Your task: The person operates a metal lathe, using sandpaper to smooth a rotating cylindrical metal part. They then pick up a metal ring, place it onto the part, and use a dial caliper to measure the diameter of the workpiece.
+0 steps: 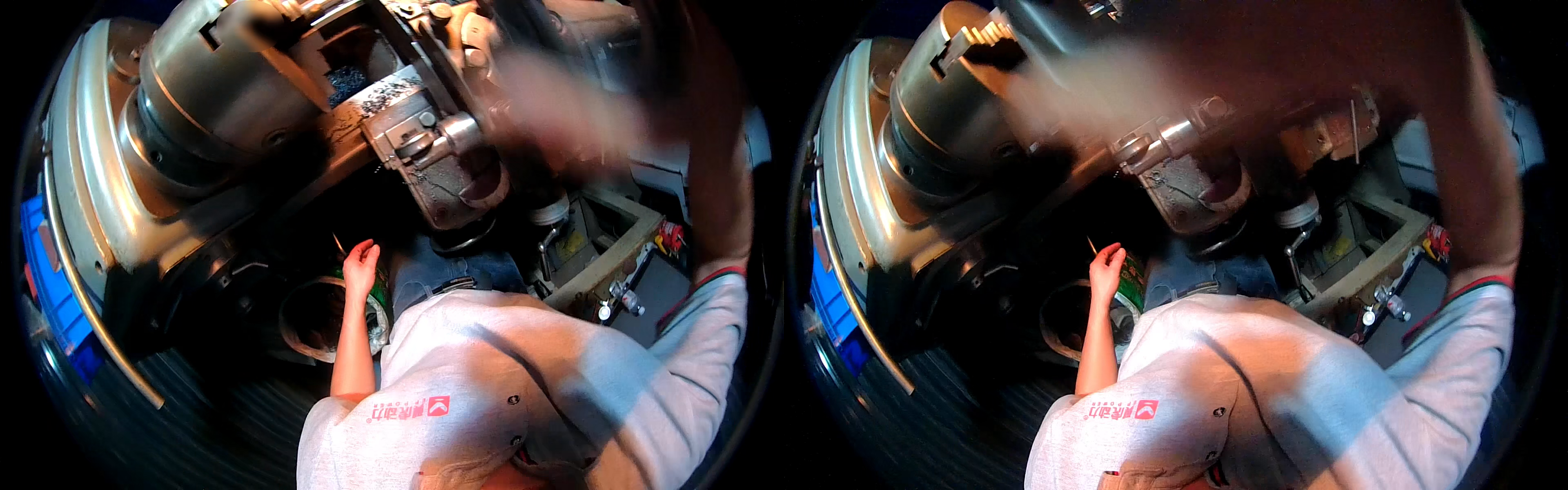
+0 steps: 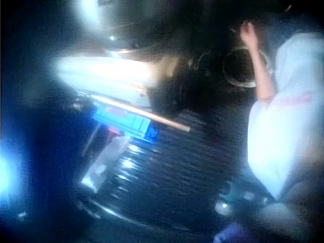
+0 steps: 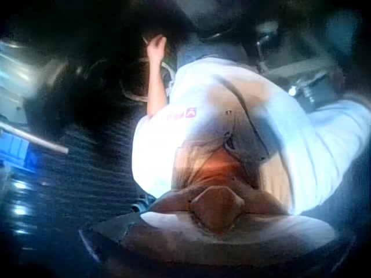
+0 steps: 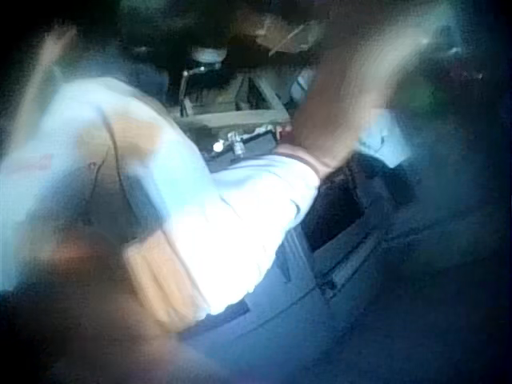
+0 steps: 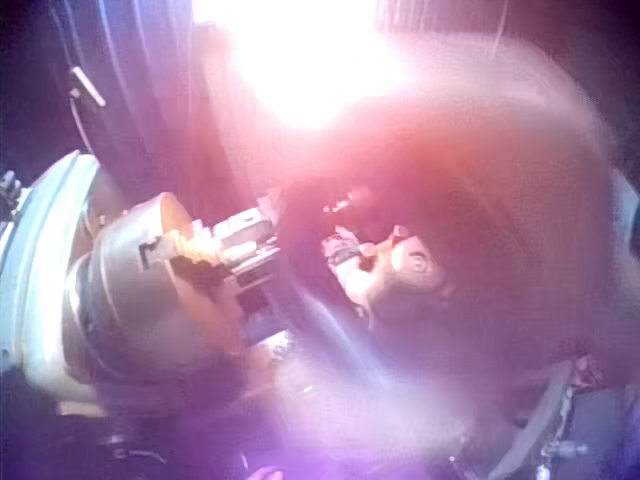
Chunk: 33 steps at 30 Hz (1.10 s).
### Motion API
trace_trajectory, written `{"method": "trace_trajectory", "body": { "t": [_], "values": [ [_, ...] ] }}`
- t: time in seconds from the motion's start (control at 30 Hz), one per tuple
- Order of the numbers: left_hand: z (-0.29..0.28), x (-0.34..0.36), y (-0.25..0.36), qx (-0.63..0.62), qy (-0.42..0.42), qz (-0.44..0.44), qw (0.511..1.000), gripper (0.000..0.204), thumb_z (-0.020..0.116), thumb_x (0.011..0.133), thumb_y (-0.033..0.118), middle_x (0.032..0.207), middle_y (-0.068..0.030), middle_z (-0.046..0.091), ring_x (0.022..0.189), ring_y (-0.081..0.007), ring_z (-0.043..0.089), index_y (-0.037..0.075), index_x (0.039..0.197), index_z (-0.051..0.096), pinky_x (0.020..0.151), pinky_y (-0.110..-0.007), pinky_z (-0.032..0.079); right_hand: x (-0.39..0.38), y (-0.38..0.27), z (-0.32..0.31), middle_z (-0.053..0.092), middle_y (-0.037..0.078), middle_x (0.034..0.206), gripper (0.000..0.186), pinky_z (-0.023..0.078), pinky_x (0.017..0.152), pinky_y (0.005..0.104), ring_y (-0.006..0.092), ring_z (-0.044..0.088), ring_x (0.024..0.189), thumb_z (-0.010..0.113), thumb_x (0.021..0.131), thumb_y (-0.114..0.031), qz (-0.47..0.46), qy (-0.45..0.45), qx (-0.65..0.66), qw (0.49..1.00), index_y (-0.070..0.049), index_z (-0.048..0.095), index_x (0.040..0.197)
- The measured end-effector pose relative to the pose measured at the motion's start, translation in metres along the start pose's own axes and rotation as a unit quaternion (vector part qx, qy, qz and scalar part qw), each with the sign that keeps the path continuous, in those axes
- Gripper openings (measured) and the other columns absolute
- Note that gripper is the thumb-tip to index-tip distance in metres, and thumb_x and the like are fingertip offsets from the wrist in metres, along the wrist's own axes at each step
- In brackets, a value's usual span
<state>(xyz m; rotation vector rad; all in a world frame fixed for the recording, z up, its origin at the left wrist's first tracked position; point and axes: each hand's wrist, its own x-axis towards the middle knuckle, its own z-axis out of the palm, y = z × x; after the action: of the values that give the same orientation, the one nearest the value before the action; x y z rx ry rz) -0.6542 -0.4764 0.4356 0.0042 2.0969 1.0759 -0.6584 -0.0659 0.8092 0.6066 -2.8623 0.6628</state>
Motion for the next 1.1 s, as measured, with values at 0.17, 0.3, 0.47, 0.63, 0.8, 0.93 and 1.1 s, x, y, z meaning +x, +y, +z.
{"method": "trace_trajectory", "body": {
  "t": [0.17,0.3,0.47,0.63,0.8,0.93,1.1],
  "values": [
    [0.02,-0.049,0.157,-0.178,-0.153,0.082,0.969,0.03,0.067,0.088,0.009,0.103,-0.0043,0.064,0.084,-0.0093,0.058,-0.001,0.115,0.062,0.078,-0.025,0.048,-0.106,-0.044,0.15,0.065,0.012,0.086,0.048,0.051,0.068,0.0368,0.0282,0.064,0.077,0.084,0.062,-0.039,0.231,0.143,0.021,0.962,-0.005,0.062,0.088],
    [0.041,-0.043,0.19,-0.235,-0.27,0.111,0.927,0.059,0.072,0.083,0.01,0.123,-0.0102,0.057,0.111,-0.0185,0.055,-0.004,0.134,0.045,0.097,-0.032,0.044,-0.102,-0.035,0.251,0.056,0.01,0.074,0.049,0.044,0.062,0.0411,0.0298,0.057,0.064,0.074,0.068,-0.051,0.256,0.162,-0.018,0.953,-0.007,0.055,0.078],
    [0.067,-0.029,0.238,-0.11,-0.257,0.127,0.952,0.027,0.066,0.086,0.009,0.08,-0.0015,0.058,0.061,-0.0055,0.047,-0.007,0.108,0.059,0.051,-0.02,0.037,-0.11,-0.036,0.264,0.064,0.01,0.076,0.05,0.044,0.073,0.0419,0.0294,0.064,0.062,0.075,0.065,-0.05,0.349,0.186,0.05,0.917,-0.006,0.06,0.083],
    [0.08,-0.009,0.234,0.09,-0.236,0.289,0.924,0.018,0.064,0.084,0.008,0.083,-0.0063,0.066,0.068,-0.0138,0.059,-0.007,0.094,0.064,0.062,-0.028,0.048,-0.13,-0.057,0.262,0.057,0.022,0.112,0.077,0.042,0.09,0.0522,0.0378,0.055,0.11,0.081,0.063,-0.047,0.426,0.193,0.109,0.877,0.004,0.056,0.115],
    [0.112,-0.011,0.236,0.405,-0.06,0.486,0.773,0.036,0.072,0.082,0.022,0.086,-0.0223,0.068,0.076,-0.0324,0.063,-0.01,0.098,0.065,0.073,-0.04,0.051,-0.247,-0.132,0.239,0.059,0.017,0.111,0.063,0.047,0.09,0.0453,0.0315,0.062,0.099,0.077,0.073,-0.036,0.47,0.342,0.148,0.8,0.001,0.055,0.119],
    [0.115,0.022,0.214,0.483,-0.071,0.502,0.714,0.041,0.069,0.083,0.022,0.104,-0.0222,0.066,0.096,-0.0384,0.062,-0.005,0.112,0.062,0.085,-0.044,0.049,-0.389,-0.23,0.26,0.065,0.009,0.093,0.032,0.054,0.068,0.0296,0.0197,0.066,0.079,0.076,0.078,-0.018,0.673,0.486,0.057,0.555,-0.004,0.066,0.105],
    [0.104,0.052,0.198,0.466,-0.035,0.504,0.726,0.036,0.062,0.086,0.018,0.111,-0.0232,0.064,0.1,-0.0366,0.061,-0.004,0.116,0.061,0.088,-0.041,0.049,-0.593,-0.408,0.367,0.069,0.006,0.096,0.018,0.05,0.079,0.0277,0.0117,0.062,0.086,0.068,0.087,-0.014,0.799,0.577,-0.126,0.116,-0.001,0.068,0.099]
  ]
}}
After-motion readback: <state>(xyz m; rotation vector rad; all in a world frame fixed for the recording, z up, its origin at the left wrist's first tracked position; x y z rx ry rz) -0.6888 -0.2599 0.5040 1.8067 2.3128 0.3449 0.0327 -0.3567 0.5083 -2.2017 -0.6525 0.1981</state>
